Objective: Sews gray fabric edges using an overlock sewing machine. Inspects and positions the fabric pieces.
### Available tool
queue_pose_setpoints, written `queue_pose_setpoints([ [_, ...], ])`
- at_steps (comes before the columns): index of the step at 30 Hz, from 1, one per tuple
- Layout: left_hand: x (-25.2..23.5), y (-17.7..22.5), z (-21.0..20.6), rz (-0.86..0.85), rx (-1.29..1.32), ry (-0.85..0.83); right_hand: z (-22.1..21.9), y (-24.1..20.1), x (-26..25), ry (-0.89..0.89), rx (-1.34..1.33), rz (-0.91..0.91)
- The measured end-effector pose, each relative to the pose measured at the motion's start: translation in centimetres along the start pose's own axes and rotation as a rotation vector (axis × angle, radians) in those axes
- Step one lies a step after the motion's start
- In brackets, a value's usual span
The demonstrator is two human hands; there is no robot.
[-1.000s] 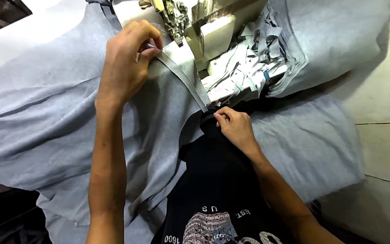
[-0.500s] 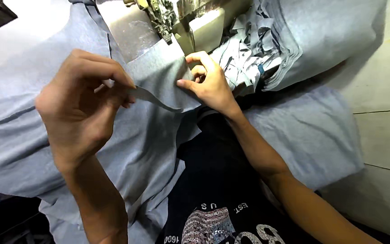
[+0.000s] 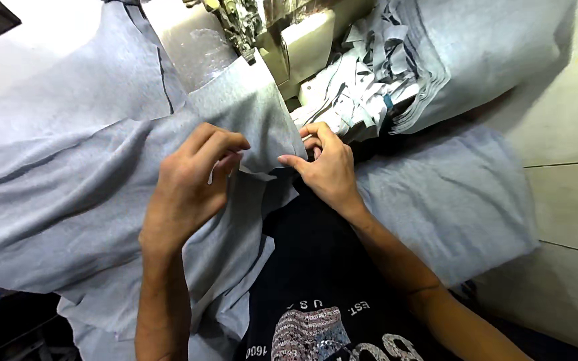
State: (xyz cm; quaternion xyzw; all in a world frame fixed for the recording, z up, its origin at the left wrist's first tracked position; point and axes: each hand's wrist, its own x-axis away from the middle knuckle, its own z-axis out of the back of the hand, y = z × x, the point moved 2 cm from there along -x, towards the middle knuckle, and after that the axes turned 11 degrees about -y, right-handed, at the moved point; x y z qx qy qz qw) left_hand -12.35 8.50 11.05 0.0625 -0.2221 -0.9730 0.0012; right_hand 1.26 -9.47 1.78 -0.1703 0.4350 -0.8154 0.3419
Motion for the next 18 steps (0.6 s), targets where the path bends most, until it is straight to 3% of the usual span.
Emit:
queue_pose_setpoints([
  [4,0.7,0.2,-1.5,-0.023,0.064,-0.013,-1.5,1.4,0.9,0.021,-0.017,-0.019],
  [8,0.8,1.0,-3.7,0.026,0.078,-0.019,-2.6,2.9,1.5,0.02,-0.282,0.068],
  [12,-0.3,2.8,-8.3,0.099,-0.081,-0.046,-2.0,3.8,1.3,-0.057,-0.427,0.129],
  [18,-0.5,4.0,-12.1,0.128,-0.248,0.173,-0.1,4.4,1.5,-0.128,-0.464,0.177],
])
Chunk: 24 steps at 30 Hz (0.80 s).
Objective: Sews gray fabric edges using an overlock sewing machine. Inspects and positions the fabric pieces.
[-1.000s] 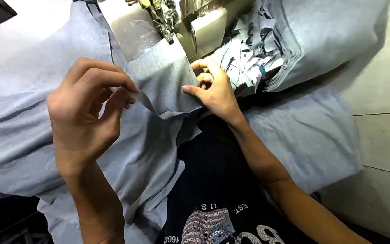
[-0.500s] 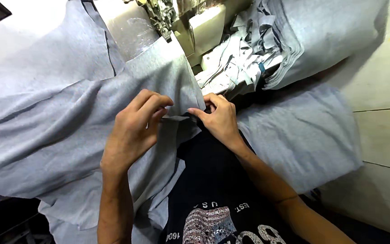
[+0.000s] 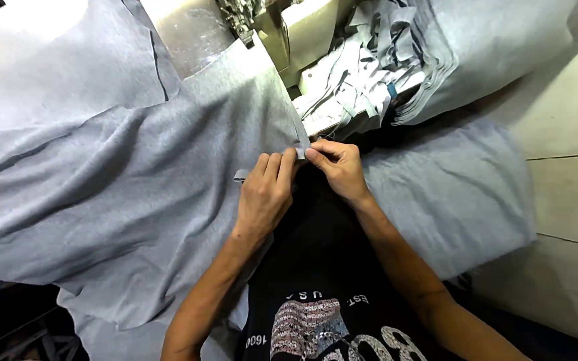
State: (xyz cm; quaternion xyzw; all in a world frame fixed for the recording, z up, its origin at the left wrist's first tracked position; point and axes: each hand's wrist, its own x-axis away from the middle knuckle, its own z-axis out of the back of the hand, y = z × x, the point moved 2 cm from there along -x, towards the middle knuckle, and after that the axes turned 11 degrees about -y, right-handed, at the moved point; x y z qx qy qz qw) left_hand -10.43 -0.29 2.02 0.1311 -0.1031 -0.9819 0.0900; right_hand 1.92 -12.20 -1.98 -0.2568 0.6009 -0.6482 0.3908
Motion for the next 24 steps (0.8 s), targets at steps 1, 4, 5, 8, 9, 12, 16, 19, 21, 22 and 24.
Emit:
queue_pose_setpoints([
  [1,0.1,0.1,0.0,0.002,0.0,0.026,0.1,-0.1,-0.1,-0.008,0.0,0.005],
  [4,0.1,0.2,0.3,0.003,-0.024,0.059,0.2,-0.3,-0.2,-0.024,0.006,0.006],
  [5,0.1,0.3,0.3,-0.003,-0.036,0.064,0.1,-0.4,-0.2,-0.029,0.008,0.001],
  [8,-0.1,0.7,0.4,-0.053,-0.047,0.107,0.1,-0.5,-0.2,-0.036,0.0,-0.006],
  [9,-0.2,0.9,0.5,-0.071,-0.051,0.123,0.1,-0.6,-0.1,-0.041,-0.009,-0.008],
  [12,-0.4,1.6,0.4,-0.122,-0.056,0.145,0.1,-0.8,0.0,-0.054,-0.046,-0.017],
  [16,-0.6,2.0,-0.5,-0.118,-0.091,0.11,0.2,-0.2,0.0,-0.069,-0.073,-0.006],
  [19,-0.7,1.8,-1.1,-0.117,-0.083,0.089,0.0,-0.1,0.1,-0.043,-0.08,-0.038],
  [21,-0.6,1.4,-1.3,-0.142,-0.01,0.032,-0.2,-0.2,0.1,0.003,-0.044,-0.1],
  [22,-0.5,1.1,-1.0,-0.149,0.065,-0.015,-0.2,-0.3,0.1,0.032,-0.018,-0.128],
  [24,-0.5,0.5,0.3,-0.138,0.296,-0.115,-0.1,-0.4,-0.2,0.072,0.127,-0.164],
])
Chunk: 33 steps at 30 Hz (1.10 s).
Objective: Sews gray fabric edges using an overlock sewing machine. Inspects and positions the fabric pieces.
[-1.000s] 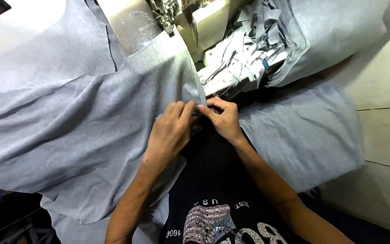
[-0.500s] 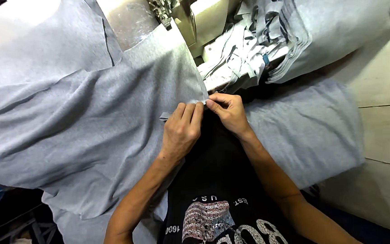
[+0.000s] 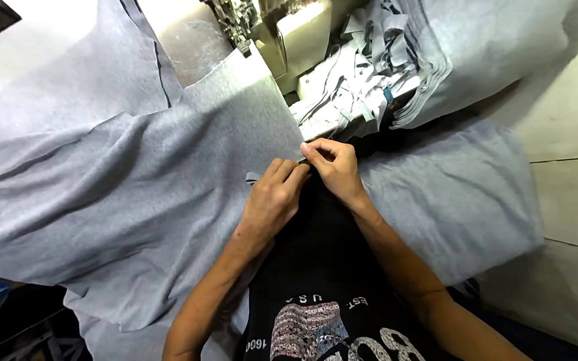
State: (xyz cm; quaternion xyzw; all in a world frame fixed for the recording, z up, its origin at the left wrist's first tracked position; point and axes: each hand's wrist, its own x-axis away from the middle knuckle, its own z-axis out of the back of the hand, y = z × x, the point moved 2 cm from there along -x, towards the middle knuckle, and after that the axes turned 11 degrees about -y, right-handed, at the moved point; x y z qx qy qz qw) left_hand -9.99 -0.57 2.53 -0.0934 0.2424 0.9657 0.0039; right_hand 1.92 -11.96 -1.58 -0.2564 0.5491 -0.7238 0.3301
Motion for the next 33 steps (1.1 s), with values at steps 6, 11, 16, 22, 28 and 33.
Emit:
queue_pose_setpoints([
  [6,-0.6,0.5,7.7,-0.133,0.436,-0.032,0.5,-4.2,0.2,0.135,0.253,0.249],
  [11,-3.2,-0.7,11.7,-0.11,0.287,0.089,-0.8,-7.0,-1.6,-0.202,-0.385,0.394],
  [16,-6.2,-3.8,13.6,-0.084,0.163,0.153,-1.2,-7.3,-3.1,-0.066,-0.32,0.334],
  [22,-8.8,-7.5,14.3,-0.081,-0.05,0.021,-1.5,-5.6,-3.6,-0.118,-0.394,0.22],
  [28,-9.0,-8.4,14.2,-0.06,-0.047,-0.019,-1.2,-4.8,-3.8,-0.194,-0.378,0.218],
  [33,-7.2,-8.4,14.6,0.144,-0.089,0.086,-0.6,-4.3,-3.3,-0.104,-0.184,0.261],
])
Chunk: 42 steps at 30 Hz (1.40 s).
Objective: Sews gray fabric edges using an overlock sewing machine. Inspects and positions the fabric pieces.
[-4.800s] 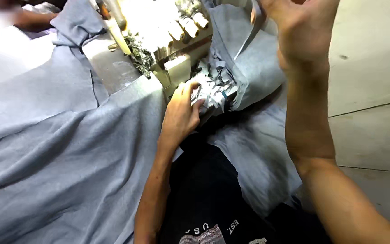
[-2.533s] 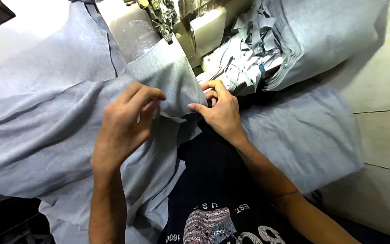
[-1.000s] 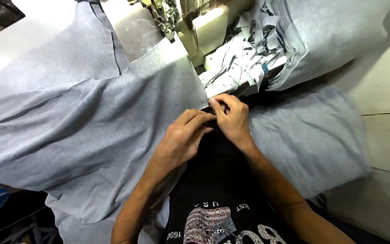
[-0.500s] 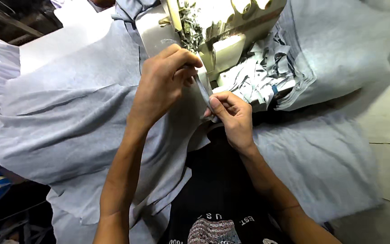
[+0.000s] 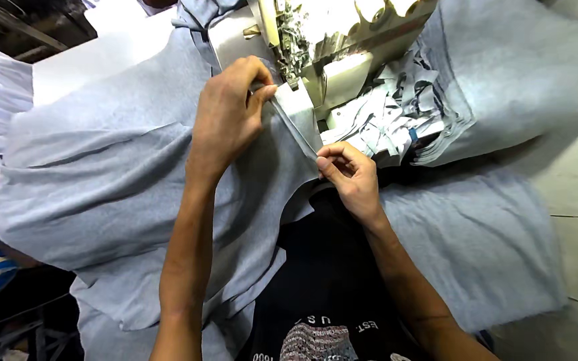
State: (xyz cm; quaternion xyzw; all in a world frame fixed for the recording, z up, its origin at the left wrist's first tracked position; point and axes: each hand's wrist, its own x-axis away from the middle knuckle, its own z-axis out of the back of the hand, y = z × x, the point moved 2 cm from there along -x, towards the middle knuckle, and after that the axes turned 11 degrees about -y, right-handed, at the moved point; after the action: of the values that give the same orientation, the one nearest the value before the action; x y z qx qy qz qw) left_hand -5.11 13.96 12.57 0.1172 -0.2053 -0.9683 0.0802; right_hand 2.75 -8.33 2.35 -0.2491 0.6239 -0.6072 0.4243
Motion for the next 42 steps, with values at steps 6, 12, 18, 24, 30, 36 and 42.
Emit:
queue_pose_setpoints([
  [6,2.6,0.8,0.0,0.144,-0.189,0.164,0.8,0.4,0.3,0.033,0.087,0.021],
  [12,4.3,5.6,-3.9,-0.219,0.01,-0.108,1.5,-1.3,-0.2,-0.07,0.042,0.021],
  [18,5.4,6.1,-6.3,-0.23,0.208,0.038,3.1,-3.7,-0.9,-0.126,-0.063,0.005],
  [24,5.9,5.2,-4.9,-0.201,0.095,0.123,3.7,-3.7,-1.1,-0.126,-0.105,-0.004],
  [30,7.1,2.5,-3.6,-0.248,-0.16,0.187,4.3,-3.7,-0.1,-0.056,-0.136,0.071],
  [36,6.7,-2.1,-0.9,-0.274,-0.223,0.31,3.1,-0.9,2.4,-0.004,-0.047,-0.044],
  [42,6.1,-3.2,-0.9,-0.142,-0.303,0.162,1.1,1.4,3.4,-0.071,0.266,-0.203],
])
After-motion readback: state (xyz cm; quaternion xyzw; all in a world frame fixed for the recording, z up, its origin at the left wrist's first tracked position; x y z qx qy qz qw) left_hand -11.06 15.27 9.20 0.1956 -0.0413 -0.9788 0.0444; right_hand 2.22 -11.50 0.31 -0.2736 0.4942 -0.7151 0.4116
